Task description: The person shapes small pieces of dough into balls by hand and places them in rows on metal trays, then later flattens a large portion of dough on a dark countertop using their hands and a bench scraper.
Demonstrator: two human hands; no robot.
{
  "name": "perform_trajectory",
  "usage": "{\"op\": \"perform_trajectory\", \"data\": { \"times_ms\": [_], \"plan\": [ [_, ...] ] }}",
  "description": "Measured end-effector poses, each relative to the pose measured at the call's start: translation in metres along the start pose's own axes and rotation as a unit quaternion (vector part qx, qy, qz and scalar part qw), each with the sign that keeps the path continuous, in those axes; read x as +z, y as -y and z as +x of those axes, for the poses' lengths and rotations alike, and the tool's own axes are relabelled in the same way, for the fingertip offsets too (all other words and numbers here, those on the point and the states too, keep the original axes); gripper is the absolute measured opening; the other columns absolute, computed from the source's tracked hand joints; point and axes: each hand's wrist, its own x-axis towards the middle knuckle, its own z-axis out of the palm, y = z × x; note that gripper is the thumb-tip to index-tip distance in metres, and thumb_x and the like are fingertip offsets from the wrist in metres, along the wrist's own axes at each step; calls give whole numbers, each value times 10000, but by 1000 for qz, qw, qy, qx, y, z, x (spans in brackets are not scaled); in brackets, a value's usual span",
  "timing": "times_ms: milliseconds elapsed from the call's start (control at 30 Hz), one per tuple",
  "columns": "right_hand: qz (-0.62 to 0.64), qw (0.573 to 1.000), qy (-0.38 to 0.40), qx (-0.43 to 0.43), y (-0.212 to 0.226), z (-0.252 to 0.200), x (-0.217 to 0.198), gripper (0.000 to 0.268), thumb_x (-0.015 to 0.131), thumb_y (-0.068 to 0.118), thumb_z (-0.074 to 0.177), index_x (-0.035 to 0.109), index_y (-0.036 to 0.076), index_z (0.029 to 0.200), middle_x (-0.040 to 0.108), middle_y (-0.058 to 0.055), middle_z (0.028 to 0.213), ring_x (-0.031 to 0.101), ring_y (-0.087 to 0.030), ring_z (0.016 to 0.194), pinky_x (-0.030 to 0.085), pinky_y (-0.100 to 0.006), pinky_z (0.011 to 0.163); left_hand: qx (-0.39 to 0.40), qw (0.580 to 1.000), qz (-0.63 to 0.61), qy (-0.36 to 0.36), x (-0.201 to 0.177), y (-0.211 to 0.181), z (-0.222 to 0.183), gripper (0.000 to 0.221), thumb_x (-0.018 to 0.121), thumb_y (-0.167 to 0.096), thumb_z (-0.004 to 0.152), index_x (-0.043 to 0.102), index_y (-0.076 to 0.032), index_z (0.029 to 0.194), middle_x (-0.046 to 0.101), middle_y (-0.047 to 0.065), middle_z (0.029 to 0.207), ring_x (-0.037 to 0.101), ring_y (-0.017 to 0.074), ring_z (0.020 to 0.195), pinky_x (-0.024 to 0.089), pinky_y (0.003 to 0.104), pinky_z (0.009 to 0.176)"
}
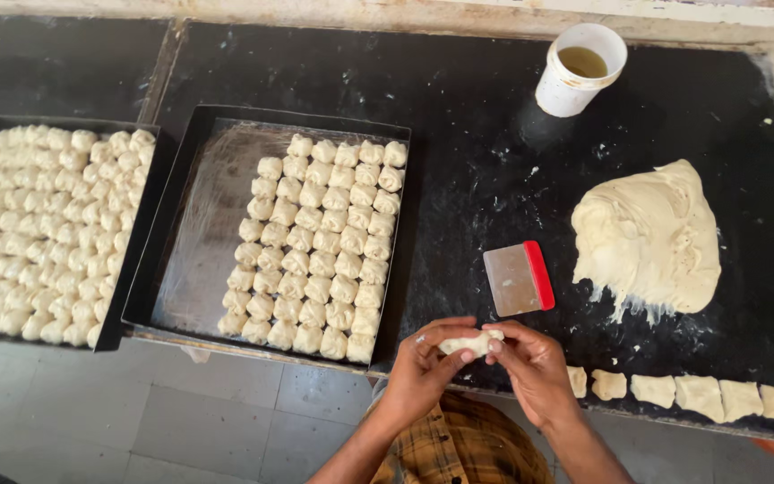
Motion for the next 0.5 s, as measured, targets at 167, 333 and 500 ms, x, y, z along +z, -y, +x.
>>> {"op": "perform_trajectory", "data": {
  "times_ms": [167,333,500],
  "plan": [
    [-366,921,47,-121,24,10,1,245,756,-47,840,794,10,1075,771,-67,989,733,-156,807,591,-298,670,-44,969,245,-5,3,-11,-8,430,747,-40,896,611,-19,1304,737,121,990,674,150,841,553,296,759],
    [-502,749,132,-412,31,-4,15,371,751,15,836,730,52,1204,683,-80,1195,678,-260,1069,556,-376,914,-101,989,107,-12,3,20,-14,355,622,-47,992,636,13,1342,734,129,993,644,116,812,532,275,705],
    [-561,663,146,-474,31,-8,20,532,791,255,748,701,122,1254,589,-98,1373,514,-304,1276,463,-525,1028,-218,926,-305,-53,-11,55,-9,375,465,-153,1035,553,53,1336,714,130,1112,719,163,950,610,275,831]
  ]
}}
